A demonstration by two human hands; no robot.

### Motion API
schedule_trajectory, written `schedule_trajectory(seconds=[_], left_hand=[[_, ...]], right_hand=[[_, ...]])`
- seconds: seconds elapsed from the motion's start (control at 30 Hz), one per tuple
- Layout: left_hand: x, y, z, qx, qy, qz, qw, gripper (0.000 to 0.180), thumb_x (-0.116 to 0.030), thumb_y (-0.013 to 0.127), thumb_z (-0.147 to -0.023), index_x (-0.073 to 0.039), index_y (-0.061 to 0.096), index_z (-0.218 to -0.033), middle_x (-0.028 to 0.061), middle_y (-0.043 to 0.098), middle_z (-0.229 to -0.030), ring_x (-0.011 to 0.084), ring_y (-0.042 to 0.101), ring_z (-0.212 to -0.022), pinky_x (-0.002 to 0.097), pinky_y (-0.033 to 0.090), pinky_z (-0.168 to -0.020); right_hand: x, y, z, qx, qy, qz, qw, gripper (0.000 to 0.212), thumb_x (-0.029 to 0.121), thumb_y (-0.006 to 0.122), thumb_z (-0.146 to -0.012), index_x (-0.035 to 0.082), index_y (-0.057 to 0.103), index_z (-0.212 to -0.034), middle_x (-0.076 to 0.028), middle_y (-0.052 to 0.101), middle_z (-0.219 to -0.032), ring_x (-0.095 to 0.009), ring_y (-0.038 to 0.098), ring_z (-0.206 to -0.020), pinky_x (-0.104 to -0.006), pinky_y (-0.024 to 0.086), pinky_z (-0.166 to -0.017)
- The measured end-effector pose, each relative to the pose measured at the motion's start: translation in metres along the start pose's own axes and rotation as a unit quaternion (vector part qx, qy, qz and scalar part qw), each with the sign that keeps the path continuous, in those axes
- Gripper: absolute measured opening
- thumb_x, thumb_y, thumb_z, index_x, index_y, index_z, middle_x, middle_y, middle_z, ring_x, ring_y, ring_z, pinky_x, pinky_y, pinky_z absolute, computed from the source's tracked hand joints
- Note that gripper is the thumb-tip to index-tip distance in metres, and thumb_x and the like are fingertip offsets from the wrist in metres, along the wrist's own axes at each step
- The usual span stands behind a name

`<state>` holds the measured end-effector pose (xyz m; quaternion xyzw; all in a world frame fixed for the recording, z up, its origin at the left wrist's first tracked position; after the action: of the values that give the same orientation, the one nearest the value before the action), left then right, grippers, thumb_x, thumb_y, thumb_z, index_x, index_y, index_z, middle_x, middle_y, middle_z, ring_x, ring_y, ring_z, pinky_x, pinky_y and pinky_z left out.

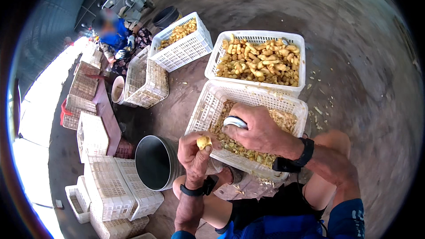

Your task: The person uses a circular metal scraper to remove the skin from ginger roots, placing the peeled pieces into a bucket and the peels into a crate.

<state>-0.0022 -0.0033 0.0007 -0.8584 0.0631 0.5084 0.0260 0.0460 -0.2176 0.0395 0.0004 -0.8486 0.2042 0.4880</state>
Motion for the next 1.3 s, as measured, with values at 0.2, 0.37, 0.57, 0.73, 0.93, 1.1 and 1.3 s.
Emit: schedule_trajectory(seconds=[0.2,0.37,0.57,0.73,0.93,1.1,1.3], left_hand=[[0.007,-0.003,0.002,-0.018,-0.111,0.125,0.986,0.033,-0.008,0.070,-0.093,-0.001,0.053,-0.120,0.0113,0.063,-0.096,0.0169,0.063,-0.074,0.0307,0.055,-0.064],[0.010,0.005,0.004,-0.008,-0.183,0.226,0.957,0.035,-0.009,0.071,-0.092,-0.001,0.055,-0.122,0.0095,0.064,-0.098,0.0158,0.064,-0.075,0.0295,0.055,-0.062],[0.012,0.008,0.005,-0.029,-0.187,0.211,0.959,0.028,-0.010,0.069,-0.093,-0.001,0.057,-0.117,0.0103,0.064,-0.099,0.0161,0.064,-0.072,0.0297,0.054,-0.062],[0.004,0.010,0.007,-0.039,-0.118,0.116,0.985,0.024,-0.007,0.070,-0.094,-0.001,0.055,-0.112,0.0112,0.062,-0.103,0.0164,0.065,-0.075,0.0296,0.055,-0.065],[0.003,0.012,0.008,-0.025,-0.063,0.066,0.995,0.024,-0.010,0.069,-0.094,0.000,0.054,-0.111,0.0143,0.062,-0.105,0.0163,0.064,-0.078,0.0281,0.053,-0.065],[-0.011,0.000,0.006,0.008,0.016,0.080,0.997,0.027,-0.008,0.066,-0.096,0.001,0.052,-0.117,0.0186,0.061,-0.107,0.0228,0.067,-0.084,0.0358,0.059,-0.074],[-0.003,0.001,-0.002,-0.006,-0.085,0.183,0.979,0.030,-0.008,0.068,-0.095,0.000,0.052,-0.119,0.0158,0.062,-0.107,0.0205,0.067,-0.085,0.0368,0.058,-0.076]], right_hand=[[0.013,0.000,-0.001,0.048,0.192,-0.267,0.943,0.028,0.025,0.070,-0.096,-0.001,0.061,-0.102,-0.003,0.062,-0.076,-0.006,0.059,-0.055,-0.0209,0.046,-0.043],[0.011,0.010,0.003,0.074,0.193,-0.273,0.939,0.028,0.025,0.071,-0.095,-0.001,0.062,-0.102,-0.006,0.063,-0.078,-0.008,0.059,-0.054,-0.0213,0.047,-0.043],[0.006,0.010,0.003,0.055,0.105,-0.134,0.984,0.029,0.027,0.072,-0.092,-0.001,0.064,-0.096,-0.010,0.065,-0.080,-0.018,0.065,-0.074,-0.0337,0.051,-0.064],[0.008,0.010,0.006,0.060,0.085,-0.099,0.990,0.031,0.029,0.074,-0.091,-0.001,0.064,-0.096,-0.012,0.065,-0.080,-0.020,0.065,-0.072,-0.0346,0.051,-0.063],[0.010,0.009,0.005,0.057,0.108,-0.114,0.986,0.029,0.027,0.075,-0.090,0.000,0.065,-0.093,-0.011,0.063,-0.074,-0.019,0.063,-0.067,-0.0359,0.050,-0.060],[-0.002,0.001,0.001,0.050,0.066,-0.031,0.996,0.027,0.024,0.076,-0.089,0.000,0.064,-0.094,-0.010,0.062,-0.076,-0.018,0.061,-0.065,-0.0349,0.049,-0.059],[0.016,0.002,0.002,0.025,0.168,-0.257,0.951,0.031,0.028,0.072,-0.095,0.001,0.060,-0.102,-0.006,0.063,-0.081,-0.010,0.062,-0.063,-0.0248,0.050,-0.049]])
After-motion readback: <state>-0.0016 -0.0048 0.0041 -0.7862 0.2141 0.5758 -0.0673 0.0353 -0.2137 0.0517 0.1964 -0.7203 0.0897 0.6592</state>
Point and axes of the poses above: each hand's wrist, its own z-axis away from the middle knuckle, its own y-axis out of the palm, x = y × z, the point moved 1 cm from there along -z, towards the middle knuckle
